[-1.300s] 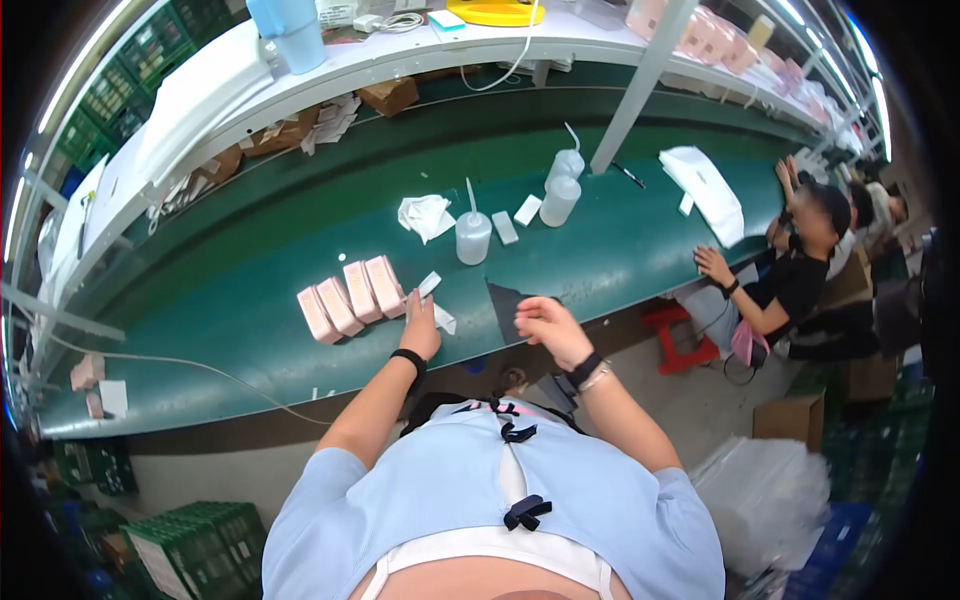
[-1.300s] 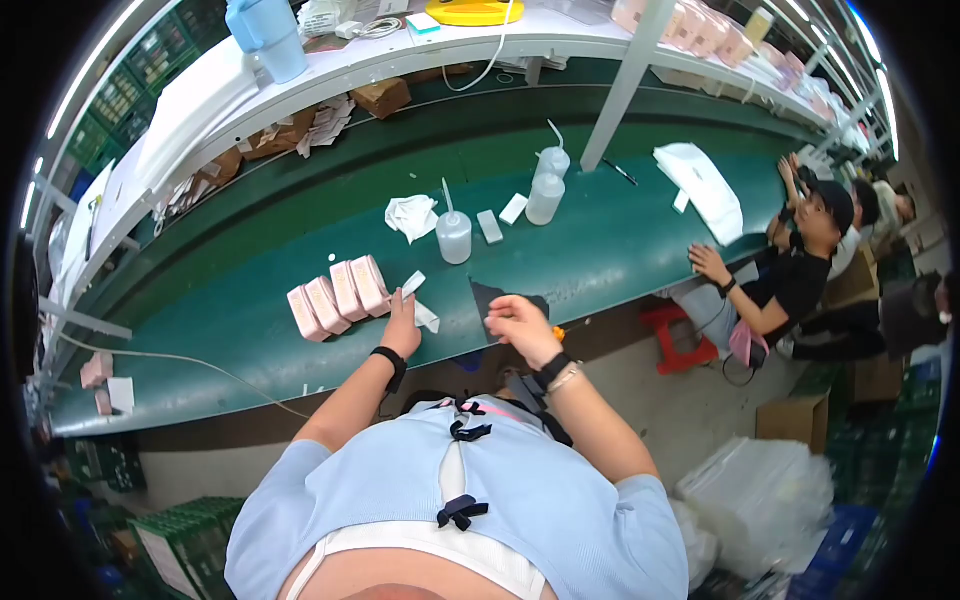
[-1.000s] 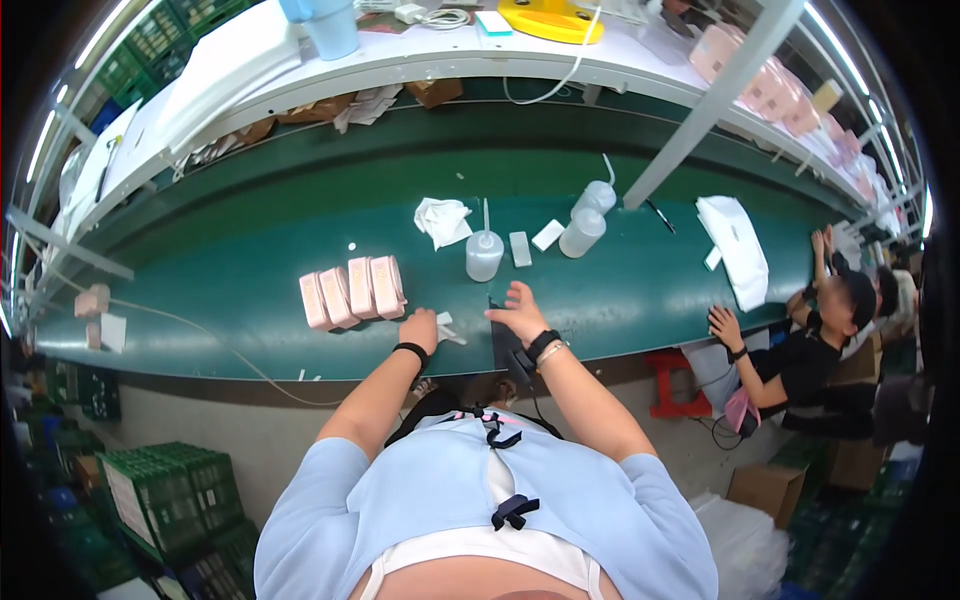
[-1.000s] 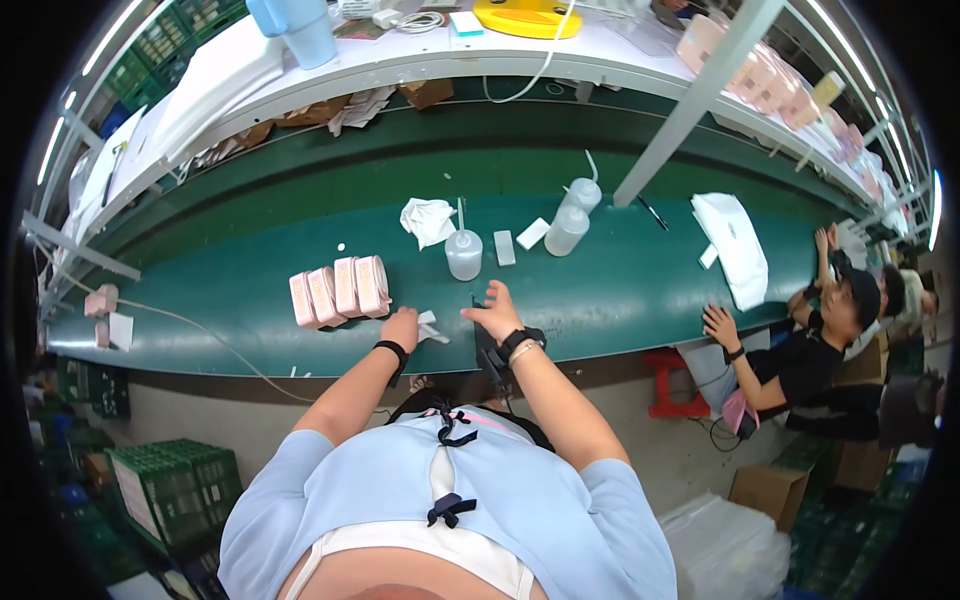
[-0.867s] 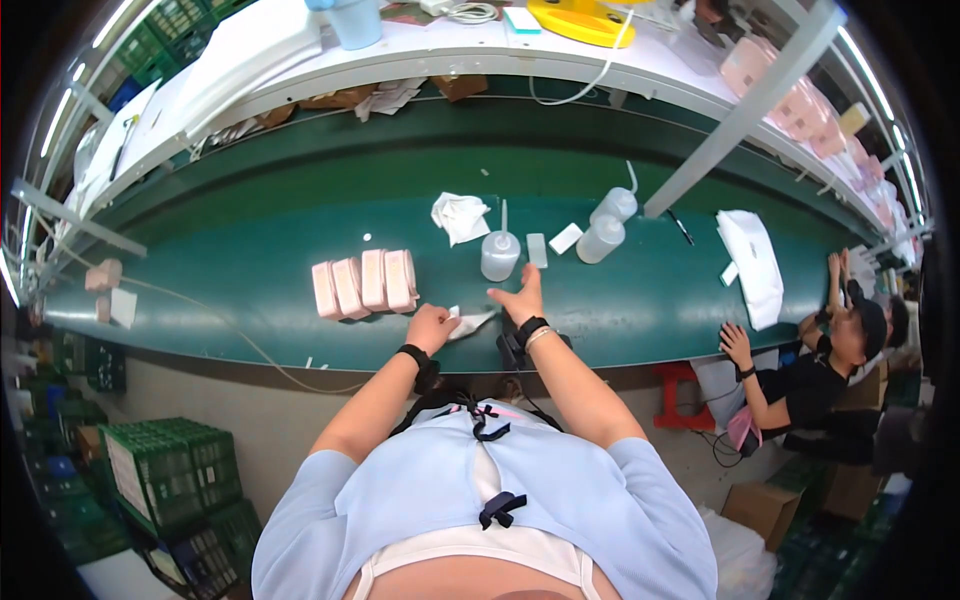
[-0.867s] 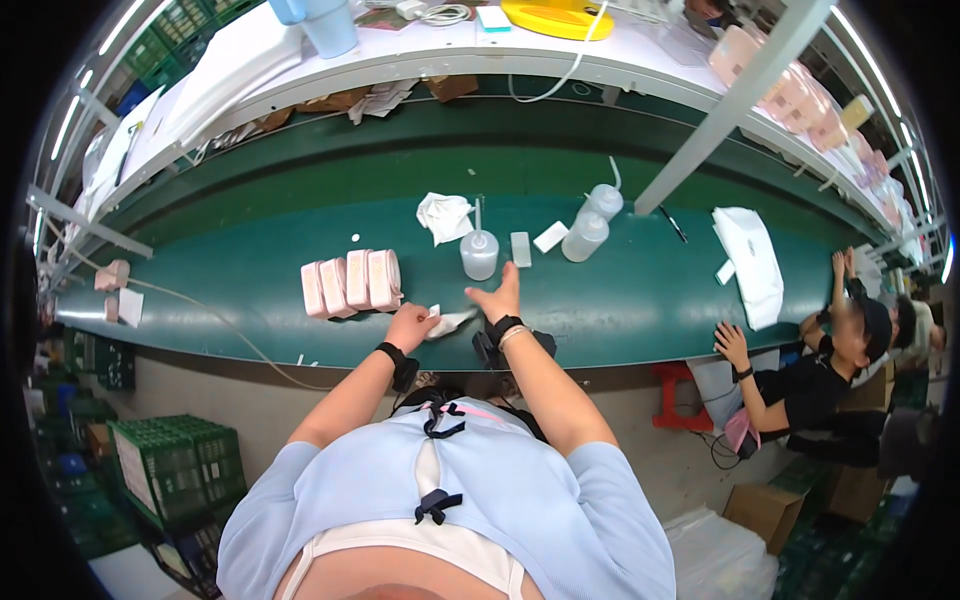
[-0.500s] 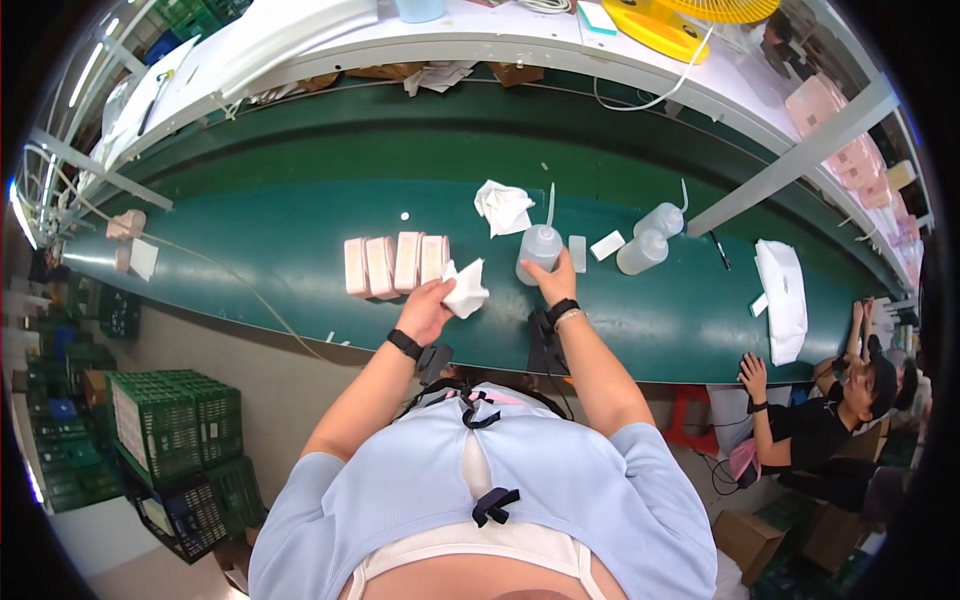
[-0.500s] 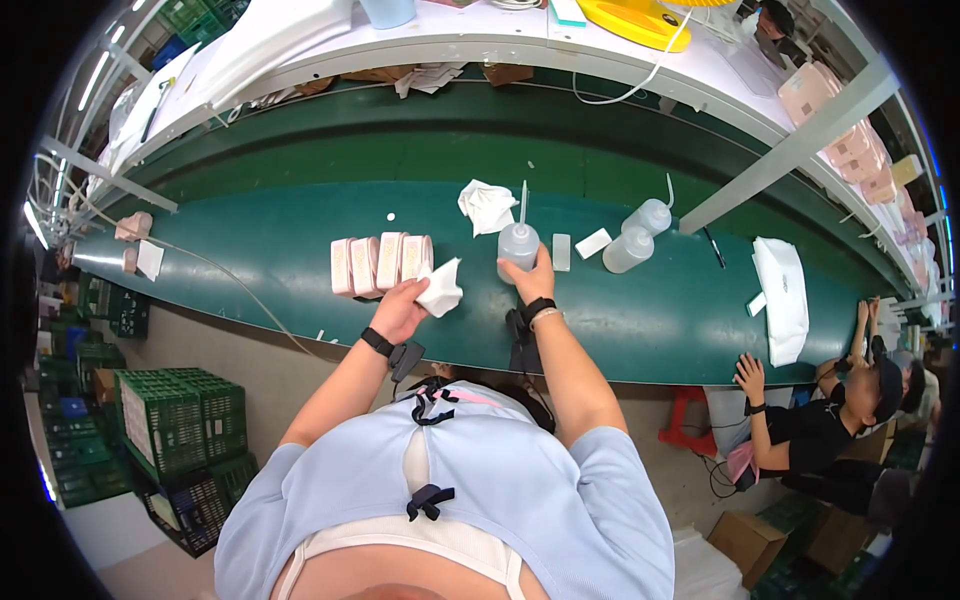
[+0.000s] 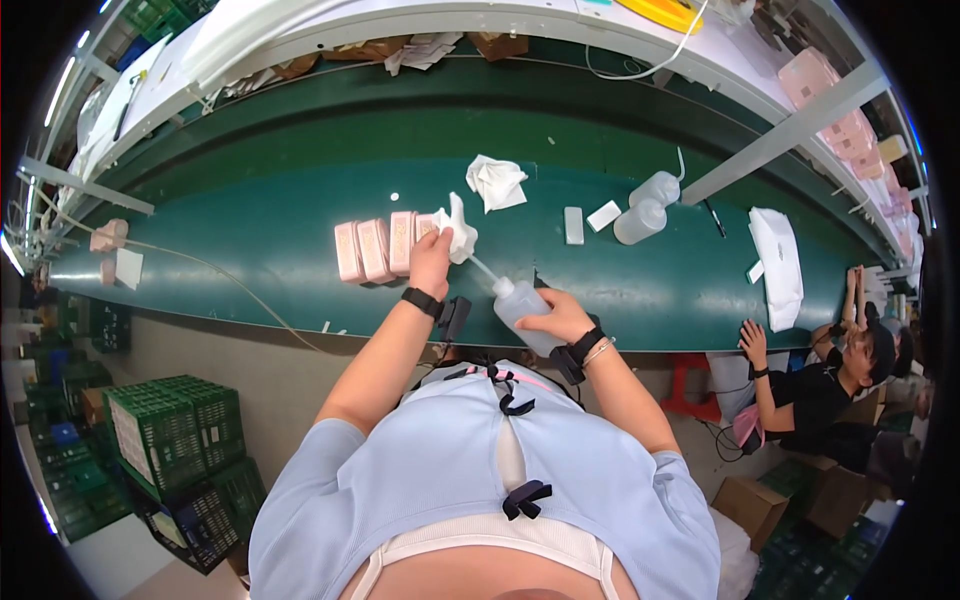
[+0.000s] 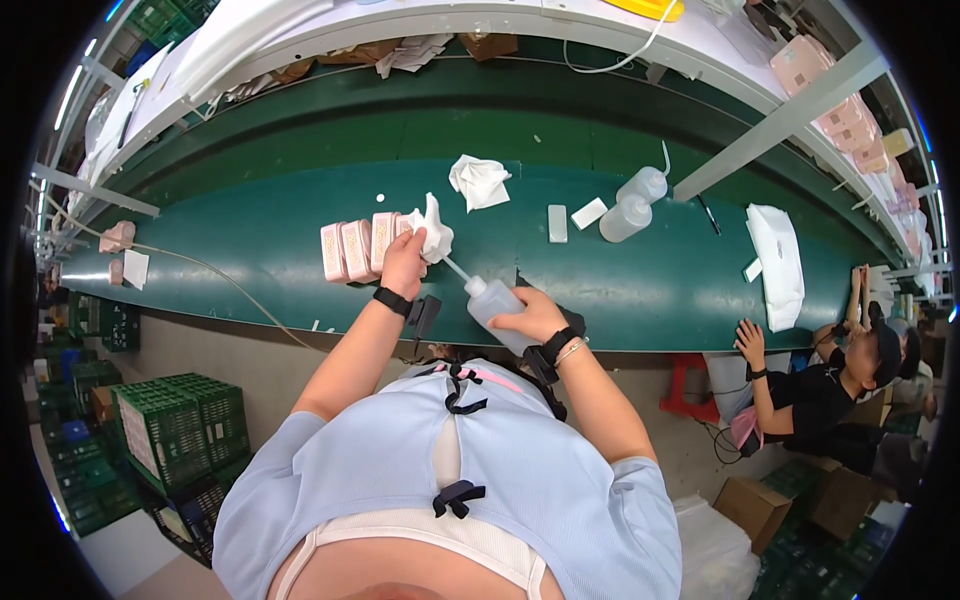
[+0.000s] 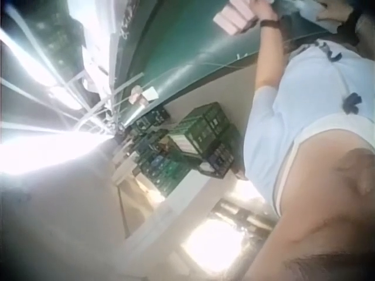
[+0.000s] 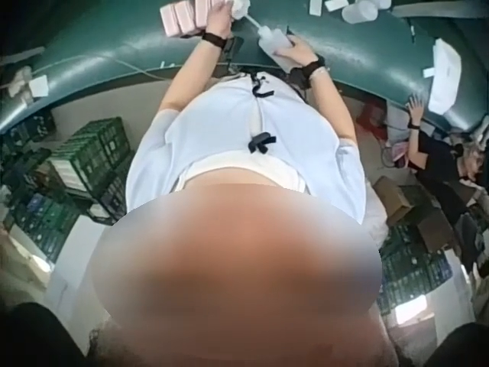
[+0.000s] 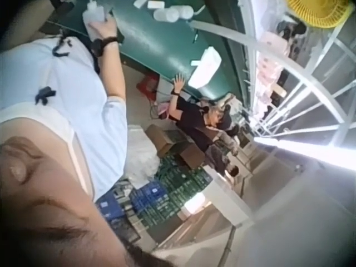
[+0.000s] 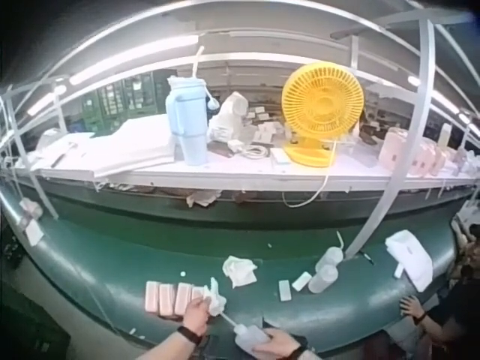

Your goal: The person cleans pink electronic devices by applying liquid from a bottle to a cloth and wiping the surfaces. They also use an air duster on the devices before setting them back down on the workbench.

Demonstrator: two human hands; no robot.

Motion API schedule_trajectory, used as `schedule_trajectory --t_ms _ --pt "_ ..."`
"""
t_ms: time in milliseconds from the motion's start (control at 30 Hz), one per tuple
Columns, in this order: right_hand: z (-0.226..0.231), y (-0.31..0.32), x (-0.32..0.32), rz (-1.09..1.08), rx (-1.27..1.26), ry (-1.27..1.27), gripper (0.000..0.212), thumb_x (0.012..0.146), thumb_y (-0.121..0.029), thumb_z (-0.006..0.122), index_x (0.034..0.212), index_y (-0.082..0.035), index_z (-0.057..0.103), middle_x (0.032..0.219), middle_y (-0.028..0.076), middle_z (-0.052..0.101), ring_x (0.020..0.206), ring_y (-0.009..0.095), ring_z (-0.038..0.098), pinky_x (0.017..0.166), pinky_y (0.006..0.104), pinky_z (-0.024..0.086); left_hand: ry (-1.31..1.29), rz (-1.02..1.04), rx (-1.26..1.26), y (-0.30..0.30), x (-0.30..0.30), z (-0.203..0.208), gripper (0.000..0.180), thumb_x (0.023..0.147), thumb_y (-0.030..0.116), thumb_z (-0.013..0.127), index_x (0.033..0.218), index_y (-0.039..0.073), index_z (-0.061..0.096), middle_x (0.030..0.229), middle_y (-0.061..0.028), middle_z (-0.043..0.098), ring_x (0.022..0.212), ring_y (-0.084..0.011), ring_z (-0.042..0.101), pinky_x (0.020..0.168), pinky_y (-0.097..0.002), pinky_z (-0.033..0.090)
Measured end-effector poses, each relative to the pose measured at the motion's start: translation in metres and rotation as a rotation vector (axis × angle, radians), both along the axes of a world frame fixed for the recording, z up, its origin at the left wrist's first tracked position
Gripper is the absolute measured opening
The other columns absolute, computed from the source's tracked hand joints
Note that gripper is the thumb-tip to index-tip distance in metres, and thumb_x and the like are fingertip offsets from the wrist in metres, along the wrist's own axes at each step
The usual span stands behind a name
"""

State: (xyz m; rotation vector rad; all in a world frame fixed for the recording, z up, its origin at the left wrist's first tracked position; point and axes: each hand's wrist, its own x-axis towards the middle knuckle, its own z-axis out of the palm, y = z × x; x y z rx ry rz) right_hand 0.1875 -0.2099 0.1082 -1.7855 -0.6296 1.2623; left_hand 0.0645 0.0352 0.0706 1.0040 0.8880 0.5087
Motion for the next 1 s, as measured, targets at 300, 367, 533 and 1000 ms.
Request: schedule_trajectory --t_ms 300,367,533,1000 --pt "0.013 0.002 -0.011 0.047 0.048 -0.372 0.057 0.06 -0.035 0.083 0.104 -0.001 0.071 0.097 0.019 0.065 0.092 0.032 0.062 0.086 0.0374 0.049 0.008 0.073 -0.059 -0.003 -0.016 0.008 0.02 0.1 0.023 0.056 0.107 0.005 0.062 0.085 0.0003 0.064 0.064 -0.0058 0.054 0.051 -0.0203 0.037" --pt "0.011 0.002 -0.01 0.042 0.052 -0.322 0.058 0.06 -0.037 0.082 0.105 -0.001 0.071 0.097 0.019 0.065 0.093 0.033 0.062 0.085 0.038 0.049 -0.004 0.103 -0.079 -0.003 -0.014 0.009 0.021 0.1 0.023 0.055 0.107 0.005 0.062 0.085 0.0 0.064 0.064 -0.0059 0.054 0.051 -0.0204 0.037" --pt "0.006 0.002 -0.003 0.0 0.017 -0.282 0.058 0.06 -0.038 0.083 0.104 -0.002 0.071 0.097 0.019 0.066 0.093 0.033 0.062 0.085 0.0386 0.049 -0.004 0.063 -0.064 -0.004 -0.014 0.008 0.021 0.1 0.023 0.055 0.108 0.005 0.061 0.088 -0.0001 0.065 0.065 -0.0062 0.055 0.051 -0.0204 0.038" --pt "-0.014 0.021 0.024 -0.272 0.084 -0.295 0.067 0.063 -0.029 0.086 0.118 0.0 0.062 0.107 0.015 0.068 0.102 0.024 0.064 0.088 0.0357 0.05 0.058 -0.126 -0.001 0.001 -0.042 0.016 0.025 0.099 0.025 0.056 0.111 0.003 0.063 0.091 0.0 0.065 0.077 -0.0089 0.058 0.063 -0.0236 0.046"
